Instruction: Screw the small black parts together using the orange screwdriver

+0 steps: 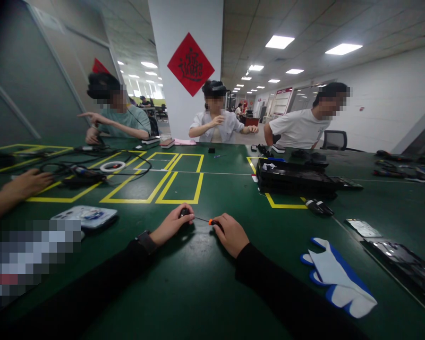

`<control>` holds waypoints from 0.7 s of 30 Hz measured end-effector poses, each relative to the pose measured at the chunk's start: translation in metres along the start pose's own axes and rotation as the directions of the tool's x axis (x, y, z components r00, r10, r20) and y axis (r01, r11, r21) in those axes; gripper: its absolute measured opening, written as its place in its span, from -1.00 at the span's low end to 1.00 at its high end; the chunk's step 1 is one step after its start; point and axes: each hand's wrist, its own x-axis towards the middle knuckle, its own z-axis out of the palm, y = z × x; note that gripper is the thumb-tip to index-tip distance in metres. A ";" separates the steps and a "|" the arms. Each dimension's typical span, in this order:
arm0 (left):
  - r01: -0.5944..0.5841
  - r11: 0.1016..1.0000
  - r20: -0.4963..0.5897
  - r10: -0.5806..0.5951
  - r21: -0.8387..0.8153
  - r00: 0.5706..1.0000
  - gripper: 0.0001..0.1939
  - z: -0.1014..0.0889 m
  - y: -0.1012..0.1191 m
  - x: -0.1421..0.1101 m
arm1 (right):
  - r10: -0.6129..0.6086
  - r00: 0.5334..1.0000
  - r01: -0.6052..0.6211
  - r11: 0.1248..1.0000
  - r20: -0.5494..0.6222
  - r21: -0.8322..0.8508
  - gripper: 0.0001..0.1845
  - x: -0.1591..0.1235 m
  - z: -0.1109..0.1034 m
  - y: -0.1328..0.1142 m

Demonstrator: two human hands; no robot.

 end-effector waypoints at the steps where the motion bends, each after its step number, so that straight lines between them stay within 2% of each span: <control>1: 0.007 1.000 -0.002 -0.007 -0.005 1.000 -0.81 0.000 0.000 0.000 | 0.007 1.000 -0.007 1.000 0.008 0.005 -0.79 0.000 0.000 0.001; 8: -0.019 1.000 0.014 0.019 -0.012 1.000 -0.83 0.001 0.000 -0.001 | 0.021 0.994 -0.022 1.000 0.103 0.003 -0.74 -0.003 -0.001 -0.003; 13: -0.007 1.000 0.010 0.007 -0.010 1.000 -0.84 0.002 0.003 -0.002 | 0.020 0.998 -0.021 1.000 0.064 0.015 -0.73 -0.001 -0.002 -0.003; 17: 0.045 0.998 -0.022 -0.046 -0.038 0.999 -0.81 0.001 0.005 -0.002 | -0.036 0.999 0.033 0.995 0.033 0.093 -0.82 0.000 -0.002 -0.002; 21: 0.041 0.998 -0.019 -0.042 -0.049 0.999 -0.81 0.001 0.004 -0.002 | -0.021 1.000 0.021 0.986 -0.004 0.166 -0.79 0.000 0.000 -0.001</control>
